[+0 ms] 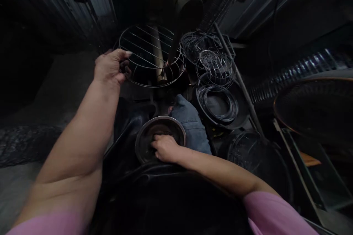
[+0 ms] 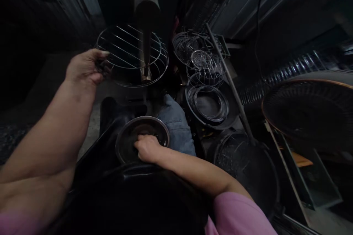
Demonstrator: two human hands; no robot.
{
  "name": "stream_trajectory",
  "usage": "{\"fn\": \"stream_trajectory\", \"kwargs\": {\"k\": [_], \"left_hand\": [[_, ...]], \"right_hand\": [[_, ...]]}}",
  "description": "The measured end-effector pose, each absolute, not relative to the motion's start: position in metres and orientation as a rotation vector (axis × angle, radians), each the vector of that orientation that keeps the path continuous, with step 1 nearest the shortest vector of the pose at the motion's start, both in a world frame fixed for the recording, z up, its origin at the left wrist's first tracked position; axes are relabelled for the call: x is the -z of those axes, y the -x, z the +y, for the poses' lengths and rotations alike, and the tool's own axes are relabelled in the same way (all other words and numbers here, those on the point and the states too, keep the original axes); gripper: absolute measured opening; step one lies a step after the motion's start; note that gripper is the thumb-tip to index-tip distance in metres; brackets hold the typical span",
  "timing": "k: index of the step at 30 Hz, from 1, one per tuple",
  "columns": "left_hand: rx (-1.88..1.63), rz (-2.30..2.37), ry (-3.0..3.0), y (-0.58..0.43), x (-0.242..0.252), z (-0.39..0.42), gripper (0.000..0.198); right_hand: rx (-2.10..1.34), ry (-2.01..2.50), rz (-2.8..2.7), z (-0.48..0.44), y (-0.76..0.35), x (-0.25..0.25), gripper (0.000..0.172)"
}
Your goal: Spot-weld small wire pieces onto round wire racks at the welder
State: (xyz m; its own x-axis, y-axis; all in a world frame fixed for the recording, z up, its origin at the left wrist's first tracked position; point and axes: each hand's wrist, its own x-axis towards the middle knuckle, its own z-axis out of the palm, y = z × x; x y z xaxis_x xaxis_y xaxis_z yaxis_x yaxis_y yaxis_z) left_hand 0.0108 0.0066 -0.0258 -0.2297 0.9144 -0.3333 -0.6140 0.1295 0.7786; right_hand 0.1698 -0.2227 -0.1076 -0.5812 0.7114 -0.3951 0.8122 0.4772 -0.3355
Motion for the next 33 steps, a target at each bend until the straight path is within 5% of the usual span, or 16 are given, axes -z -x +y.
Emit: {"fn": "stream_trajectory", "kwargs": {"k": [7, 14, 18, 28, 33], "left_hand": [[-1.592, 1.196, -0.342, -0.022, 0.022, -0.046, 0.037], [-1.621, 1.073, -0.310, -0.035, 0.031, -0.056, 0.046], [-1.601, 1.070, -0.301, -0.042, 0.033, -0.056, 0.047], [-1.604, 1.083, -0.264, -0.050, 0.031, -0.058, 0.047], [-1.609, 1.060, -0.307, -0.048, 0.032, -0.059, 0.044]], "right_hand": [[0.949, -1.610, 2.345, -0.220, -0.172, 0.111, 0.019], [2.453, -2.080, 1.388, -0.209, -0.202, 0.106, 0.022], [2.787, -2.222, 1.138, -0.213, -0.211, 0.102, 0.044], [2.351, -2.585, 1.617, -0.220, -0.221, 0.090, 0.029], [0.957, -2.983, 2.571, -0.228, -0.262, 0.086, 0.019]]}}
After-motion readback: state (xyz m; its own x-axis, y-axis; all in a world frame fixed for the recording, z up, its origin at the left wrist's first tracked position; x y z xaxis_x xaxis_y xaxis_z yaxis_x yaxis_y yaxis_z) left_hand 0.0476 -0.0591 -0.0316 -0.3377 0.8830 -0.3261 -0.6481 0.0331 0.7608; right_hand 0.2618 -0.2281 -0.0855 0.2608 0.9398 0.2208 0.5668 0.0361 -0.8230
